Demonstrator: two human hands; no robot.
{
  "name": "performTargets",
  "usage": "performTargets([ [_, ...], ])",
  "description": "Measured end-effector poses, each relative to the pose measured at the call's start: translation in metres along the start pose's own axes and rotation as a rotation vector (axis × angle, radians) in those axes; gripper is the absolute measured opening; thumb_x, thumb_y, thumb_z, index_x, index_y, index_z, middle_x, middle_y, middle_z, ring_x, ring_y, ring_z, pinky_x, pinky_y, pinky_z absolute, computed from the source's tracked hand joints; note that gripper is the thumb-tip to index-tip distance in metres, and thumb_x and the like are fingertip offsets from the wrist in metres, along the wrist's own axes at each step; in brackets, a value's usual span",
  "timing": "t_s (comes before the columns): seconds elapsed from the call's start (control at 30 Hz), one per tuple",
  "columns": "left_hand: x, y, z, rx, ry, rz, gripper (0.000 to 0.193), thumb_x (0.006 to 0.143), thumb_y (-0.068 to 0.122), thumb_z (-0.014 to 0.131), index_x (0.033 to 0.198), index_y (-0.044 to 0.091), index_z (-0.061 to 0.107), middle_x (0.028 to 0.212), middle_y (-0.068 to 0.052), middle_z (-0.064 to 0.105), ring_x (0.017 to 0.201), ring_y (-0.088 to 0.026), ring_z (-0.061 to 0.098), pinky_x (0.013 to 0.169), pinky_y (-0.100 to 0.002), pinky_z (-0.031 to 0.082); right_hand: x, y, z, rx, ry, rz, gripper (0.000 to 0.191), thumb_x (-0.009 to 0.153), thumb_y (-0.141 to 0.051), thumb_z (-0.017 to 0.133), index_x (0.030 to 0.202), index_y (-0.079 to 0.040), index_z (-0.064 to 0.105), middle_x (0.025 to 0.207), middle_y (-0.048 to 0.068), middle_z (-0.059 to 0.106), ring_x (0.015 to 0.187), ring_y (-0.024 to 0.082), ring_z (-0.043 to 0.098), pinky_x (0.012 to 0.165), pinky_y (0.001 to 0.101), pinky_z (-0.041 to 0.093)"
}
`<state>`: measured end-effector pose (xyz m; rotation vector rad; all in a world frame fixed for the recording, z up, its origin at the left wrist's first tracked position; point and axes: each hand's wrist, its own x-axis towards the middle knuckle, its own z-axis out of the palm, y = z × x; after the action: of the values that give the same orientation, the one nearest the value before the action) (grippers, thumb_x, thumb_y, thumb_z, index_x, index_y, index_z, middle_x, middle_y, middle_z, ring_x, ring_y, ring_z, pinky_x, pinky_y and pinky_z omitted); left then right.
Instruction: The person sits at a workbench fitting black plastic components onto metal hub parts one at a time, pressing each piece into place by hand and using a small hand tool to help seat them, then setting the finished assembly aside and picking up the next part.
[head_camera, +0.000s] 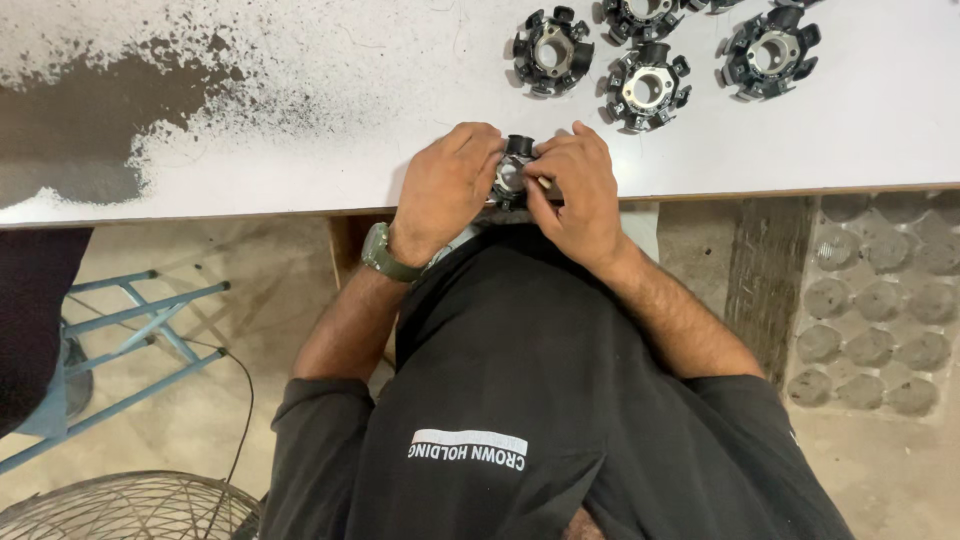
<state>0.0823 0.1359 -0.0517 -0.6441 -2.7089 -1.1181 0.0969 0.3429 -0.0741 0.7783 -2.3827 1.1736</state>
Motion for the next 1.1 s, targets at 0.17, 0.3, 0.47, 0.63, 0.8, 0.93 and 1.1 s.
performTargets([
  [0.17,-0.005,-0.002,0.004,-0.022,0.024,-0.001,0.016,0.098,0.006,0.066,0.113,0.003,0.068,0.116,-0.01,0.068,0.096,-0.032,0.07,0.08,-0.04,0.057,0.0,0.002,0.005,-0.032,-0.011,-0.006,0.031,0.086,0.005,0.078,0.111,-0.006,0.064,0.111,0.012,0.066,0.112,0.033,0.064,0.115,0.0572,0.043],
  [0.3,-0.011,-0.004,0.008,-0.034,0.053,-0.009,0.016,0.093,0.003,0.066,0.108,0.003,0.065,0.12,-0.01,0.068,0.098,-0.033,0.069,0.082,-0.042,0.057,-0.001,0.003,0.006,-0.067,-0.018,-0.006,0.03,0.085,0.005,0.079,0.108,-0.006,0.064,0.108,0.012,0.066,0.111,0.033,0.064,0.114,0.0571,0.043],
  [0.47,-0.016,-0.008,0.017,0.023,0.111,0.002,0.015,0.088,0.001,0.066,0.102,0.004,0.061,0.121,-0.009,0.067,0.099,-0.033,0.069,0.083,-0.042,0.058,-0.003,0.003,0.008,0.001,0.03,-0.05,0.031,0.085,0.007,0.079,0.107,-0.005,0.062,0.106,0.012,0.065,0.109,0.032,0.065,0.115,0.0574,0.045],
  [0.63,-0.022,-0.012,0.025,0.042,0.148,0.027,0.016,0.088,0.001,0.067,0.102,0.004,0.062,0.121,-0.01,0.066,0.1,-0.033,0.068,0.085,-0.043,0.058,-0.004,0.003,0.013,-0.043,0.023,-0.075,0.033,0.084,0.009,0.08,0.109,-0.005,0.063,0.108,0.013,0.065,0.109,0.033,0.065,0.114,0.0574,0.045],
  [0.8,-0.022,-0.012,0.025,0.037,0.156,0.034,0.016,0.088,0.001,0.067,0.102,0.003,0.062,0.121,-0.01,0.066,0.101,-0.033,0.069,0.085,-0.043,0.058,-0.002,0.003,0.019,-0.093,0.01,-0.086,0.034,0.083,0.008,0.082,0.109,-0.005,0.064,0.106,0.012,0.065,0.109,0.033,0.064,0.113,0.0561,0.046],
  [0.93,-0.019,-0.002,0.016,0.036,0.163,-0.032,0.018,0.09,0.004,0.069,0.107,0.006,0.063,0.128,-0.011,0.065,0.11,-0.034,0.068,0.091,-0.043,0.058,0.0,0.004,0.02,-0.097,0.027,-0.095,0.035,0.083,0.006,0.083,0.109,-0.005,0.063,0.108,0.014,0.065,0.11,0.035,0.062,0.114,0.0559,0.044],
  [1.1,-0.013,0.02,0.006,0.148,0.177,0.05,0.073,0.083,0.035,0.085,0.139,0.002,0.053,0.141,-0.022,0.05,0.125,-0.042,0.052,0.099,-0.053,0.05,-0.016,0.01,-0.005,-0.123,0.132,0.038,0.027,0.09,0.004,0.077,0.11,-0.006,0.063,0.109,0.012,0.065,0.112,0.032,0.063,0.12,0.0567,0.039],
])
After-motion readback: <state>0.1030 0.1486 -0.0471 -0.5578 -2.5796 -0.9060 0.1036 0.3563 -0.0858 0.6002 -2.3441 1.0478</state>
